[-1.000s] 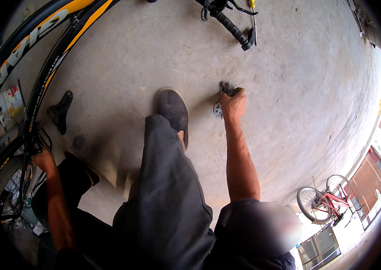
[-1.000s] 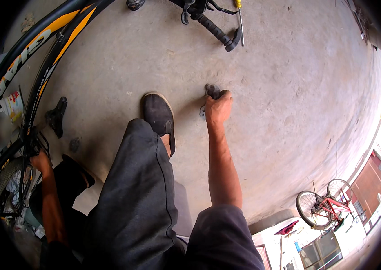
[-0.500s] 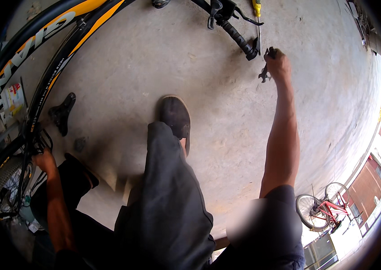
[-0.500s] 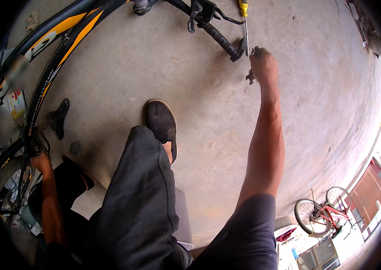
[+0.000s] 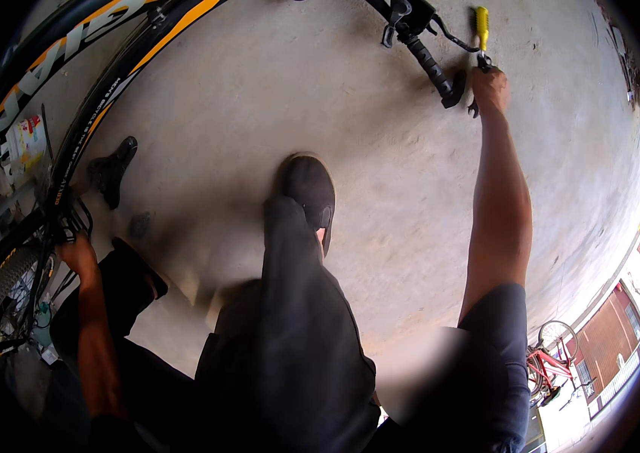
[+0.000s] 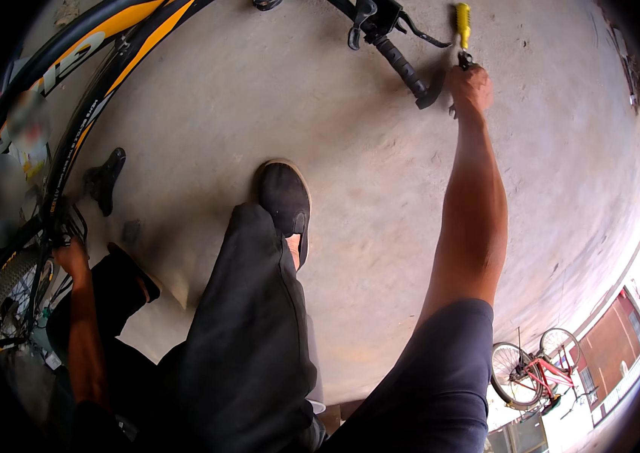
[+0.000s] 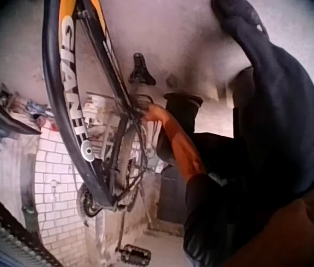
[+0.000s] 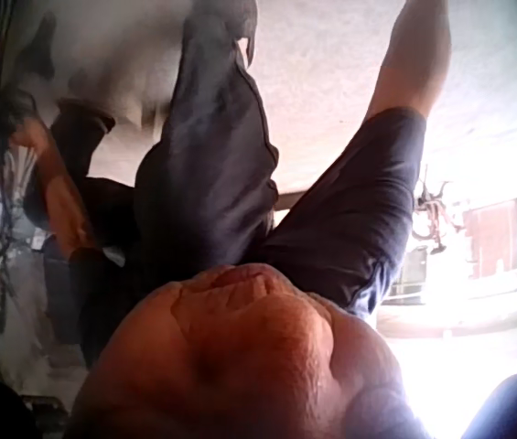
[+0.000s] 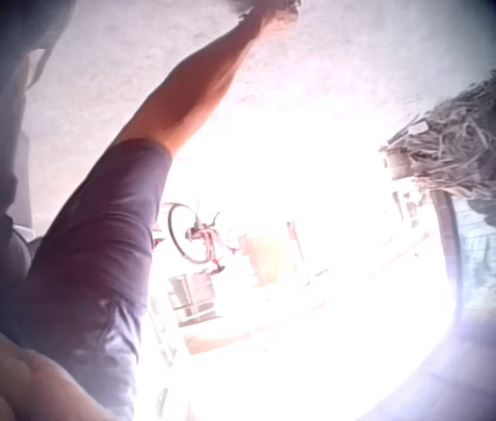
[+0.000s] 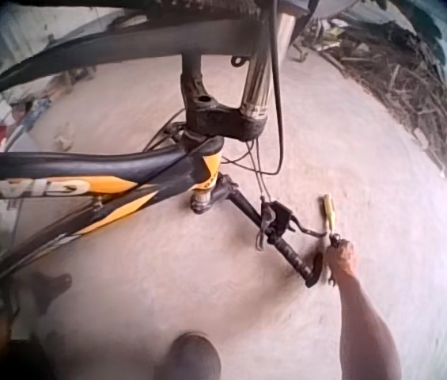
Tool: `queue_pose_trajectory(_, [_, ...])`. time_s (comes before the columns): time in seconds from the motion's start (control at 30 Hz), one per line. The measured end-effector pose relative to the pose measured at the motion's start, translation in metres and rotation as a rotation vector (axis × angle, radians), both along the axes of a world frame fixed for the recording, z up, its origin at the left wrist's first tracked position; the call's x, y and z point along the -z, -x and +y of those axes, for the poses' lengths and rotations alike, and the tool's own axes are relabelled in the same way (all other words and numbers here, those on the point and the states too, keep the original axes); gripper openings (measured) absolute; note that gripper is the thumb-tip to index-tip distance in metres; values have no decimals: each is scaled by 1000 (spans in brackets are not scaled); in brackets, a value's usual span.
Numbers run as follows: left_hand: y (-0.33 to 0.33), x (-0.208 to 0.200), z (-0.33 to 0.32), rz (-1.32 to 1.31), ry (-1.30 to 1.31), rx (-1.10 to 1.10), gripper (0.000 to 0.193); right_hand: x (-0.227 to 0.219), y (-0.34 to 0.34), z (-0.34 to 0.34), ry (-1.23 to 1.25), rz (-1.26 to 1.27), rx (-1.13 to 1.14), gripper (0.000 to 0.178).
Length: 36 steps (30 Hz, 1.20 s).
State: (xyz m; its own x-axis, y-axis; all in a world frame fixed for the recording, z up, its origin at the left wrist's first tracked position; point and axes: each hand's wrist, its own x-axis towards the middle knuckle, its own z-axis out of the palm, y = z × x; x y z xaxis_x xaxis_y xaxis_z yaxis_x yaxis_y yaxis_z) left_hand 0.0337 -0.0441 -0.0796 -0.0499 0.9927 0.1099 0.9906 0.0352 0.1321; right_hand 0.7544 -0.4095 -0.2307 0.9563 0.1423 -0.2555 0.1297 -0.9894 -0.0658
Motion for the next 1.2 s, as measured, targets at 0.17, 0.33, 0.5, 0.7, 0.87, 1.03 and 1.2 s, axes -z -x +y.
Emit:
queue_pose_trajectory(0.17, [-9, 0, 1, 139, 12, -44, 59, 1, 40, -109, -162, 108, 217, 49])
queue_pose_trajectory(0.33, [11, -3, -2, -24, 67, -20, 58, -41, 164, -144, -408, 378, 293, 32])
queue_pose_trajectory(0.5, [10, -21, -27, 133, 122, 63, 61, -91, 266, -122, -341, 569, -51, 23])
queue_pose_trajectory(0.7, [-25, -81, -111, -213, 395, 395, 43, -153, 290, -47, -427, 400, -917, 15])
queue_pose_trajectory(0.87, [-44, -162, -141, -216, 520, 606, 46, -233, 288, 63, -398, 154, -1415, 10])
queue_pose_trajectory(1.03, [-19, -188, -151, -218, 198, 818, 56, -327, 354, 148, -408, 82, -1843, 5])
queue_pose_trajectory(1.2, [11, -208, -165, -301, 496, 807, 53, -370, 463, 175, -488, 161, -2122, 7])
